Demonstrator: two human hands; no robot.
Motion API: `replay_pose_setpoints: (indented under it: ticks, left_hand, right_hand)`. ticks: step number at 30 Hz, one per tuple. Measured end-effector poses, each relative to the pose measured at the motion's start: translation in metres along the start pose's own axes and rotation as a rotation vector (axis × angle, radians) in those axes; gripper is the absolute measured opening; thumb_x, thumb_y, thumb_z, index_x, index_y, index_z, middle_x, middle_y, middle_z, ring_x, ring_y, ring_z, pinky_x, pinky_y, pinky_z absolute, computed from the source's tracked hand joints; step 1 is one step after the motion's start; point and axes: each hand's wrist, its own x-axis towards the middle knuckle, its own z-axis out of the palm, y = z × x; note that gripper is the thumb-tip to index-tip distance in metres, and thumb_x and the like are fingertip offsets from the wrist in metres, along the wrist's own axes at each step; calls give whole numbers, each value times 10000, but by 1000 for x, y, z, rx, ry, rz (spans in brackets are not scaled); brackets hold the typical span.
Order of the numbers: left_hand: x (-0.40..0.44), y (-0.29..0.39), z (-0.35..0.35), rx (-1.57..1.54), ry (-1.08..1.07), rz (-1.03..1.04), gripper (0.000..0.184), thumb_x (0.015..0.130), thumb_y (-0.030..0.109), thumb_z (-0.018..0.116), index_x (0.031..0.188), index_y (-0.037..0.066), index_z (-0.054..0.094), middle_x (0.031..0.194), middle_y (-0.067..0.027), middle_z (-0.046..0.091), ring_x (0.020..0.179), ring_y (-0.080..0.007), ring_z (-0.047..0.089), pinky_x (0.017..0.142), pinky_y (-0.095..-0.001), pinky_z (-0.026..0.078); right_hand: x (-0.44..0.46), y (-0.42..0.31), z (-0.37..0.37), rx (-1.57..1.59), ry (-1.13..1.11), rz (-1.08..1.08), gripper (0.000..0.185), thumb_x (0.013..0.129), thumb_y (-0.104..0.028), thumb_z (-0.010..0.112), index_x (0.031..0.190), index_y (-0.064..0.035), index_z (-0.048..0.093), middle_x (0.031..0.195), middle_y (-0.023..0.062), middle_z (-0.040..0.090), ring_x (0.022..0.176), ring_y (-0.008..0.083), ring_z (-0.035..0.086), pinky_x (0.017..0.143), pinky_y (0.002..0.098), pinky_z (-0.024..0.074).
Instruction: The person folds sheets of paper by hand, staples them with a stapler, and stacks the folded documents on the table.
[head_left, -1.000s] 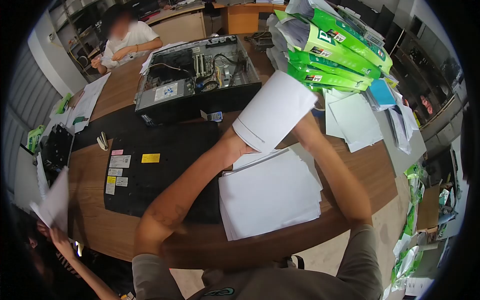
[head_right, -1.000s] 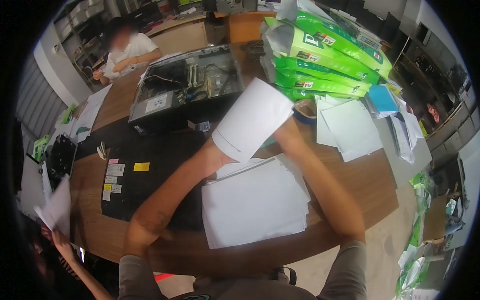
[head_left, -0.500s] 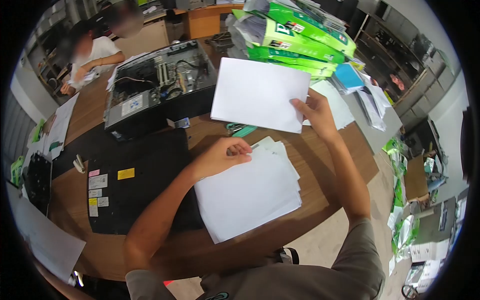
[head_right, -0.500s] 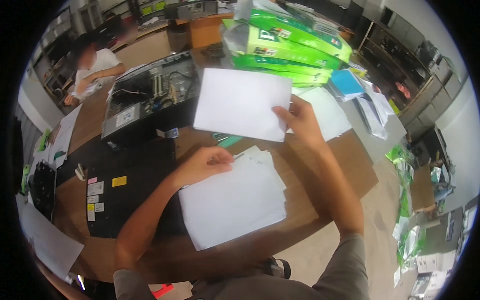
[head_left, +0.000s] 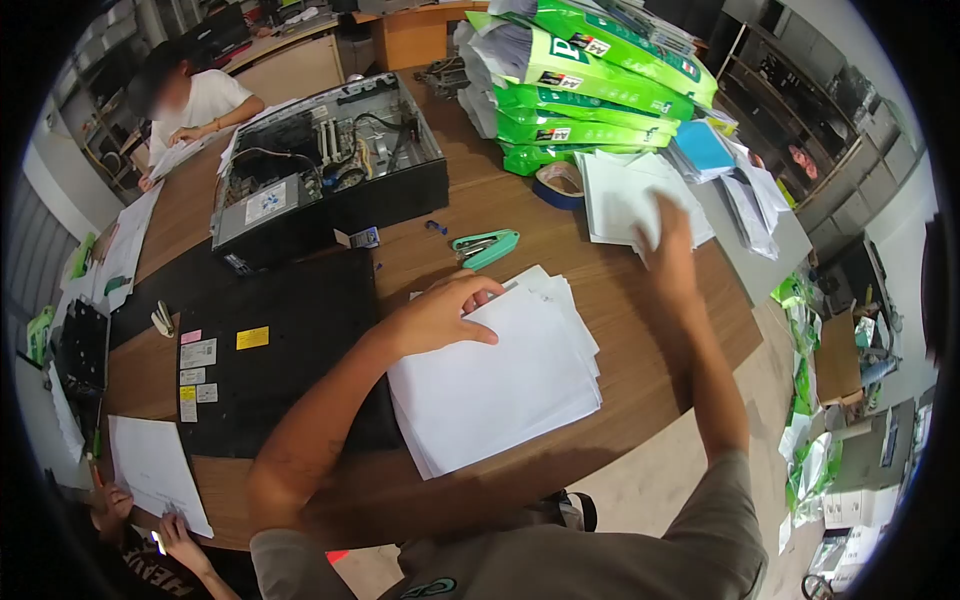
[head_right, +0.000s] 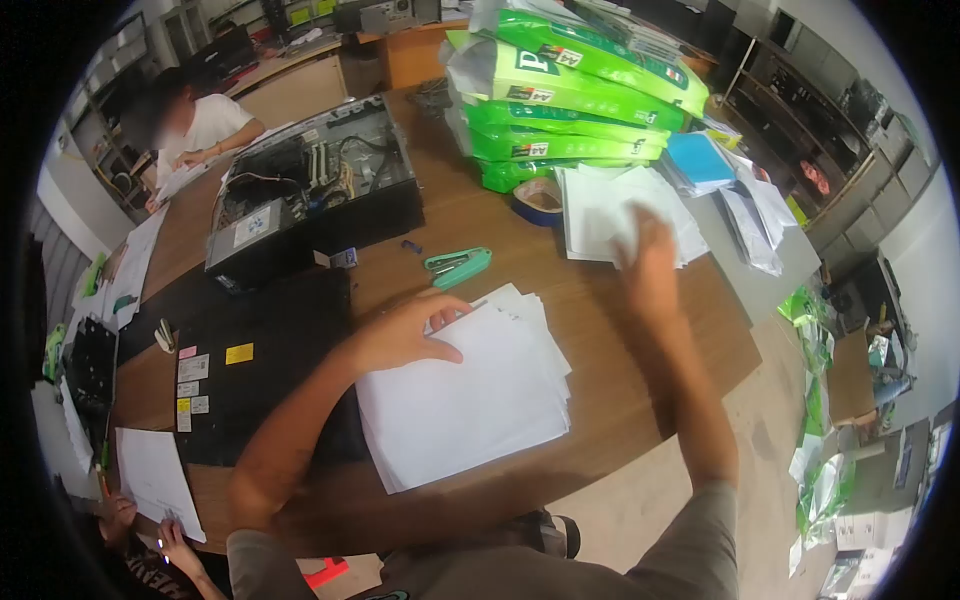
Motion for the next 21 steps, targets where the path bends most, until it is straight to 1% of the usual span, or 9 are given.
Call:
replay_pose_setpoints:
  ticks: [1, 3, 5, 8, 12, 15, 17, 19, 21]
  left_hand:
    - [-2, 1, 1, -4, -15, -8, 637, 759, 259, 839, 1312, 102, 564, 1100, -85, 547, 999, -212, 536, 871, -347, 477]
    - [1, -5, 3, 0, -25, -5, 642, 758, 265, 842, 1314, 103, 564, 1095, -84, 543, 1006, -212, 535, 873, -348, 477]
    - [0, -2, 3, -13, -3, -2, 646, 752, 257, 847, 1316, 110, 568, 1091, -85, 540, 1007, -214, 533, 880, -346, 476]
    - [-2, -2, 5, -37, -5, 20, 638, 745, 220, 850, 1304, 110, 562, 1090, -90, 532, 1022, -216, 531, 878, -343, 472]
    - [1, -5, 7, -83, 27, 69, 613, 737, 173, 847, 1269, 91, 553, 1065, -86, 546, 1018, -214, 540, 871, -341, 469]
    - [0, -8, 9, -141, 22, 68, 540, 734, 154, 837, 1201, 107, 570, 1003, -51, 575, 963, -183, 542, 837, -313, 445]
    - [1, -15, 13, -283, 28, 102, 523, 718, 126, 840, 1162, 101, 563, 978, -41, 574, 934, -174, 536, 826, -306, 432]
    - [-2, -5, 6, -279, -10, 61, 477, 712, 117, 840, 1108, 92, 576, 980, -39, 575, 935, -171, 533, 818, -303, 426]
    - [-1, -4, 2, -274, -53, 22, 430, 706, 108, 840, 1054, 83, 588, 983, -37, 575, 935, -167, 530, 810, -301, 421]
  right_hand:
    - [-14, -52, -17, 253, -177, -21, 583, 868, -179, 722, 1376, -2, 496, 1337, 245, 538, 1248, 401, 487, 1060, 460, 379]
    - [-46, -110, -28, 264, -428, -326, 597, 883, -213, 706, 1399, -11, 484, 1328, 241, 552, 1279, 402, 470, 1082, 507, 351]
    - [-66, -136, -26, 247, -474, -411, 643, 868, -283, 722, 1410, -30, 486, 1331, 198, 574, 1304, 385, 466, 1101, 555, 308]
    - [-76, -139, -23, 167, -450, -391, 582, 840, -252, 745, 1349, -50, 548, 1343, 133, 588, 1280, 373, 496, 1118, 544, 299]
    - [-78, -137, -23, 158, -447, -473, 600, 865, -294, 725, 1364, -30, 524, 1248, 118, 649, 1297, 372, 480, 1145, 556, 227]
    - [-74, -130, -27, 434, -391, -301, 534, 871, -191, 719, 1353, -47, 539, 1248, 156, 640, 1296, 357, 493, 1130, 507, 294]
    - [-79, -121, -14, 1222, -190, 366, 494, 861, -122, 716, 1323, -36, 563, 1264, 177, 624, 1279, 355, 506, 1105, 452, 337]
    - [-75, -110, -12, 1120, -340, 343, 492, 839, -73, 713, 1314, -51, 587, 1340, 200, 562, 1277, 357, 497, 1083, 422, 366]
    - [-73, -114, -19, 562, -429, -38, 504, 830, -59, 714, 1321, -78, 602, 1303, 216, 592, 1291, 354, 477, 1076, 423, 369]
